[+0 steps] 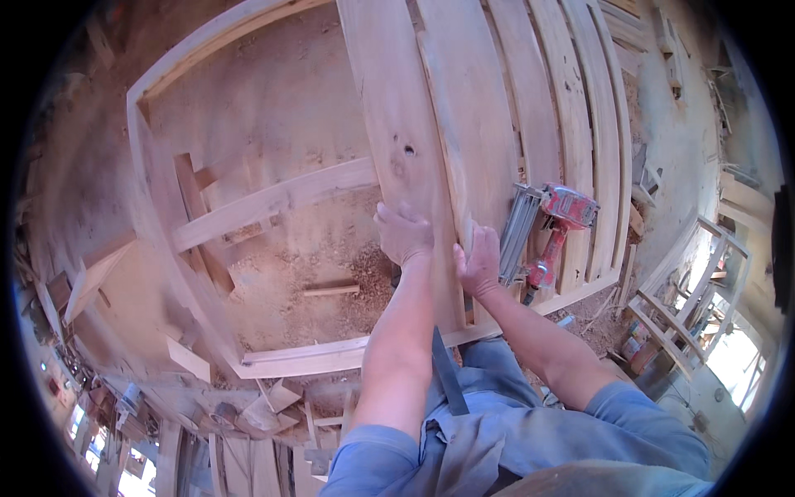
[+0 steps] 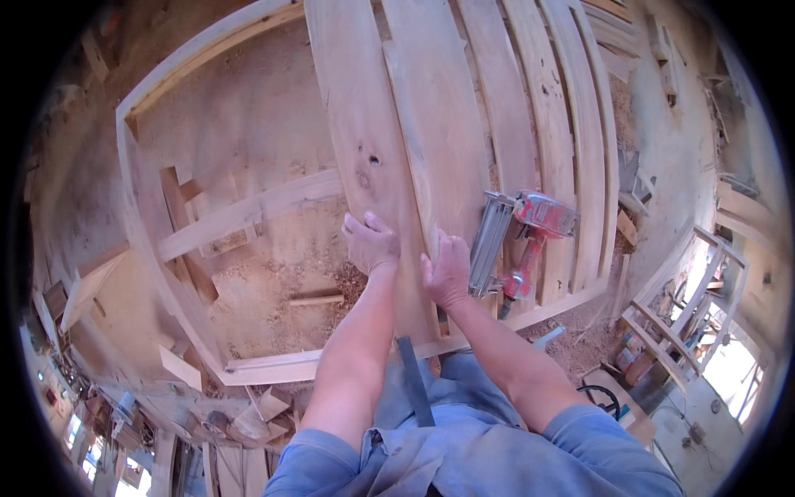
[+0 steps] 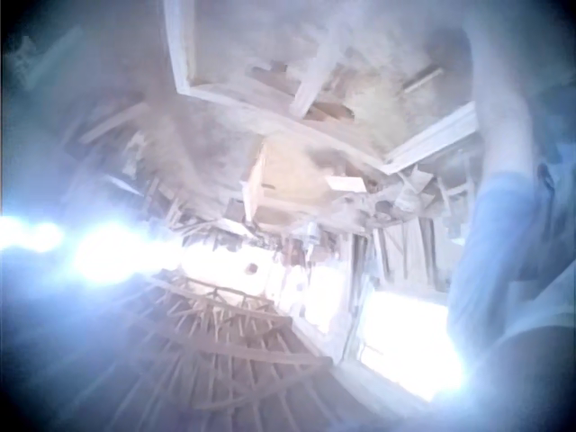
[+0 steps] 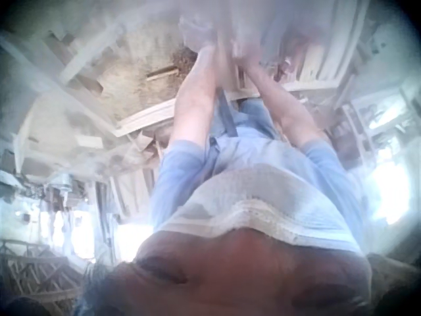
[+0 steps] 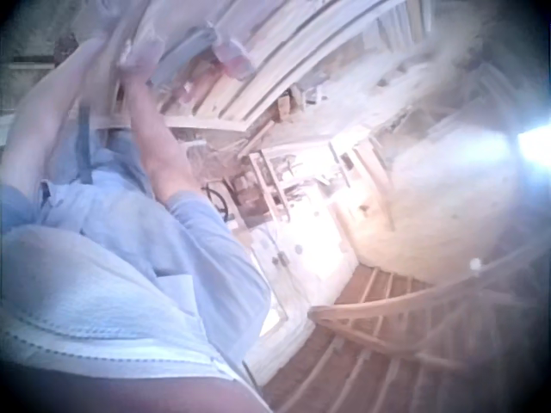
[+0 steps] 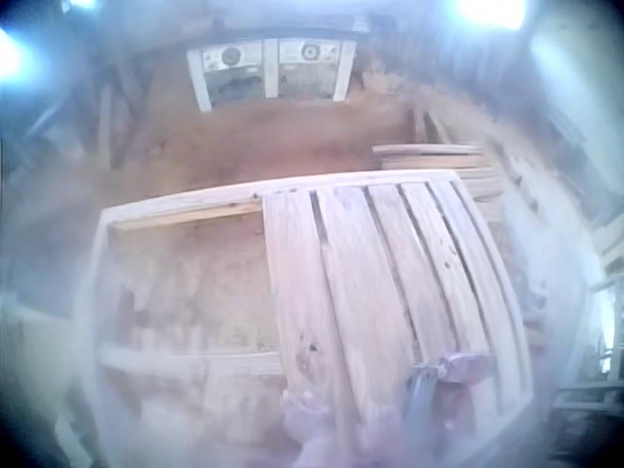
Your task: The person uses a pneumatic nail gun to attach wooden planks to a rectangular wooden frame. They position each plank, secure it with nails, and occasionally adjust the pieces to ensure alignment. The process involves repetitive handling of planks and tool operation to build up the structure.
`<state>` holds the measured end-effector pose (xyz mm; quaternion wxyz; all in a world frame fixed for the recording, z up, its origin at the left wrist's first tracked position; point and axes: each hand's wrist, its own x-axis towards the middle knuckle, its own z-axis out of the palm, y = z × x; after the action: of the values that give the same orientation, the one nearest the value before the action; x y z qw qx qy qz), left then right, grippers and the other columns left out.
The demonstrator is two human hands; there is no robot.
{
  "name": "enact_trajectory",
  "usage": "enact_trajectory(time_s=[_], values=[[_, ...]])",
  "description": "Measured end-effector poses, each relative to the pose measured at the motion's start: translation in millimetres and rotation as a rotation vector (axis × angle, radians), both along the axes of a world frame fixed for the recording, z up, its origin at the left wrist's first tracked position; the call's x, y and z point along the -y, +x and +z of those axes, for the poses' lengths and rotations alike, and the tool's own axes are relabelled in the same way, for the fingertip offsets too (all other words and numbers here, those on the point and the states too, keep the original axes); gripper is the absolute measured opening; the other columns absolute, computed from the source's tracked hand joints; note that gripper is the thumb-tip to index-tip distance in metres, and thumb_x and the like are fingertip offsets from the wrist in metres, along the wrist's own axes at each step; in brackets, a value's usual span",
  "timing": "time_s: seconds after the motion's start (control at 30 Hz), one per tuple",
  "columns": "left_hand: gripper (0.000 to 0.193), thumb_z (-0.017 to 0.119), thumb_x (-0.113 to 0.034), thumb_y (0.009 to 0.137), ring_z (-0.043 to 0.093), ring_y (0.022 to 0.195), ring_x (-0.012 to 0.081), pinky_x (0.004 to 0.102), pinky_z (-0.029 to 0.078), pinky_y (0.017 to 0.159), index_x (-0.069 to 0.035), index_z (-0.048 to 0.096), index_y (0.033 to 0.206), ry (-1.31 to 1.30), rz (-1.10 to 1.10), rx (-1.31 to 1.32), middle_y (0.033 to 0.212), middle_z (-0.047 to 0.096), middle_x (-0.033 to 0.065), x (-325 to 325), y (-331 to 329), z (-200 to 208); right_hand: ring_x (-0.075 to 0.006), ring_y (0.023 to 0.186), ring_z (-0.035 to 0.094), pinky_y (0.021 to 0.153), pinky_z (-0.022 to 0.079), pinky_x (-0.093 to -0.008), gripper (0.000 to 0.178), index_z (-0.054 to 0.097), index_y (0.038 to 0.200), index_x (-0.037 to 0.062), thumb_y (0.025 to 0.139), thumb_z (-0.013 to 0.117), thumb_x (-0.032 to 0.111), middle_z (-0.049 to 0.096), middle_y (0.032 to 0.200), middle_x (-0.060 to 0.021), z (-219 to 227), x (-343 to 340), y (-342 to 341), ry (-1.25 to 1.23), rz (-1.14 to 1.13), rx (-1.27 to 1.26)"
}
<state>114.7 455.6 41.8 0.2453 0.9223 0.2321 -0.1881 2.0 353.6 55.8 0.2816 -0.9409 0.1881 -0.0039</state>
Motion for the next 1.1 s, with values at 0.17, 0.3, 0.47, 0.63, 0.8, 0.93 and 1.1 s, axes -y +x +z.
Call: enact_trajectory(time_s=[0.17,0.3,0.47,0.63,0.8,0.93,1.1], values=[[0.055,0.048,-0.037,0.1,0.061,0.112,0.044,0.0529,0.05,0.092,0.004,0.043,0.136,0.027,0.002,0.054,0.13,0.054,0.0261,-0.1,-3.8,-3.4,-0.0403,0.103,0.052,0.092,0.041,-0.0504,0.063,0.046,0.134,-0.0024,0.079,0.069,0.019,0.053,0.109,-0.0223,-3.8,-2.0,-7.0,-0.069,0.027,-0.017],[0.057,0.046,-0.038,0.1,0.06,0.112,0.0461,0.0547,0.049,0.091,0.006,0.044,0.136,0.016,-0.004,0.047,0.132,0.053,0.0294,1.6,-2.8,-2.1,-0.041,0.107,0.051,0.094,0.039,-0.0514,0.064,0.046,0.134,-0.0023,0.078,0.069,0.018,0.053,0.112,-0.0222,-6.7,1.2,-9.0,-0.076,0.028,0.004],[0.056,0.045,-0.038,0.1,0.06,0.113,0.0468,0.0551,0.049,0.091,0.005,0.043,0.135,-0.024,-0.016,0.086,0.133,0.053,0.0288,-9.4,-6.3,-18.2,-0.042,0.112,0.05,0.098,0.039,-0.051,0.067,0.045,0.135,-0.0022,0.076,0.071,0.014,0.051,0.116,-0.0238,-1.6,0.4,-4.6,0.016,0.016,0.006],[0.056,0.044,-0.038,0.101,0.06,0.112,0.0473,0.0552,0.049,0.091,0.006,0.043,0.135,0.012,-0.013,0.088,0.131,0.055,0.0292,0.6,-9.7,-5.6,-0.044,0.115,0.047,0.104,0.038,-0.0512,0.067,0.043,0.135,-0.0046,0.074,0.068,0.005,0.051,0.117,-0.0257,-6.7,-3.2,-5.6,0.063,-0.061,0.023],[0.058,0.043,-0.039,0.101,0.06,0.112,0.0476,0.0545,0.049,0.091,0.007,0.042,0.137,0.018,-0.016,0.018,0.13,0.056,0.0304,-4.5,-3.6,-10.2,-0.0435,0.122,0.045,0.106,0.039,-0.0482,0.065,0.044,0.135,-0.0054,0.074,0.063,0.001,0.052,0.12,-0.0261,15.5,-19.6,-8.0,0.2,-0.204,-0.117],[0.058,0.043,-0.041,0.1,0.062,0.111,0.0444,0.0536,0.049,0.091,0.004,0.044,0.137,0.043,0.001,0.058,0.132,0.056,0.0268,-2.4,-6.1,-13.5,-0.0409,0.11,0.056,0.098,0.045,-0.0456,0.051,0.052,0.124,-0.0053,0.075,0.063,0.003,0.059,0.108,-0.0246,17.1,-19.0,-13.9,0.267,-0.414,-0.395],[0.057,0.045,-0.039,0.1,0.06,0.116,0.0425,0.0525,0.049,0.093,0.003,0.043,0.138,0.03,-0.024,0.081,0.133,0.056,0.0253,-1.1,-5.9,-16.6,-0.0279,0.074,0.064,0.067,0.051,-0.0362,0.024,0.062,0.094,-0.0045,0.073,0.065,0.007,0.062,0.076,-0.0121,56.4,5.5,15.2,0.708,-0.509,-0.518]])
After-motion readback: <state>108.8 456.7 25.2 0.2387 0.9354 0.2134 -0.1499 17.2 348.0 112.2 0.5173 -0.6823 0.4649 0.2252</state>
